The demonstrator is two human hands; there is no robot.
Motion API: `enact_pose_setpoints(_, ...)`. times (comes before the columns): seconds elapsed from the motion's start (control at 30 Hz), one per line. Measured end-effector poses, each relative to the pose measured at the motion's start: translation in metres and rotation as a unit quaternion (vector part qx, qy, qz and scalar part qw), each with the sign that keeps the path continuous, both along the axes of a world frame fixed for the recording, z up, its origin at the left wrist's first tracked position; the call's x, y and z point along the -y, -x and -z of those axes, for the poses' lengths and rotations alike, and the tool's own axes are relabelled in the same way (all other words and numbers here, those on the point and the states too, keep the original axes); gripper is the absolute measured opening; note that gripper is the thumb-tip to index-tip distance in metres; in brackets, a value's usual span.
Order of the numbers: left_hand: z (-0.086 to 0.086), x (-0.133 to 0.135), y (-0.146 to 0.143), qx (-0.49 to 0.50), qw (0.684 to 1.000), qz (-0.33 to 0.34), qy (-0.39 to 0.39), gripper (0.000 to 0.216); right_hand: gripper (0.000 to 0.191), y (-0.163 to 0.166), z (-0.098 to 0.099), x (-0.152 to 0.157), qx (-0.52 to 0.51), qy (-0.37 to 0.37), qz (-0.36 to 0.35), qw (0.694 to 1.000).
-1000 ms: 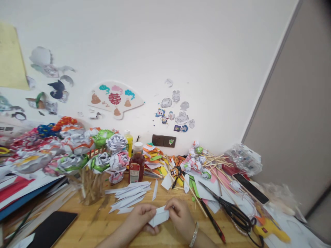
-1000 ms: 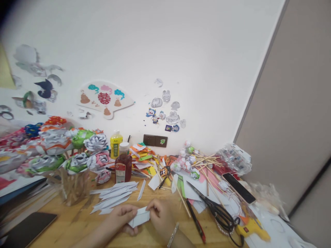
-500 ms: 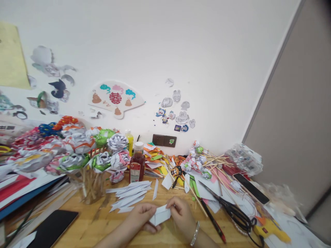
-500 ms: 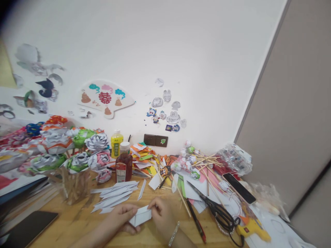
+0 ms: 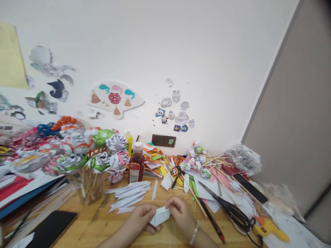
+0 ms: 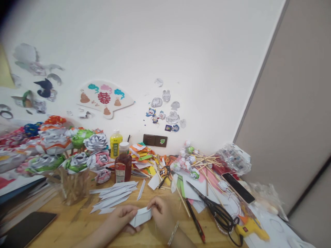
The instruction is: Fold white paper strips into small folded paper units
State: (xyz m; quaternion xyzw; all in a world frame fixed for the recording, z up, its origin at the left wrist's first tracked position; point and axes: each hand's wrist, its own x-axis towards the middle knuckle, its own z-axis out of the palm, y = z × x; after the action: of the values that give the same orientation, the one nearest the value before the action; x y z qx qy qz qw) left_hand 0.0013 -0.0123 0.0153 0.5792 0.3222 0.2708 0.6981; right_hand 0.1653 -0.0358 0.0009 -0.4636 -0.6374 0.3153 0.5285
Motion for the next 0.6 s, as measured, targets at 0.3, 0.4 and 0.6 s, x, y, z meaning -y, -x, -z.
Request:
enact_pose_setpoints(0.3,0.0074,-0.0010,-0.0027,-0.031,0.997,-0.045,-0.053,0.032,0.006,0.0012,0.0035,-0.0068,0.005,0.029,-0.008,1.000)
enact_pose_setpoints(0.4,0.0069,-0.0019,-0.0016,-0.023,0.997,-0.044,-0.057,0.030,0.010,0.0009,0.0051,-0.0078,0.010,0.027,-0.007,1.000)
enact_pose_setpoints(0.6,0.0056,-0.0003,-0.0025,-0.023,0.997,-0.034,-0.069,0.027,0.007,0.0011,0.0012,-0.0025,0.042,0.006,-0.001,0.999)
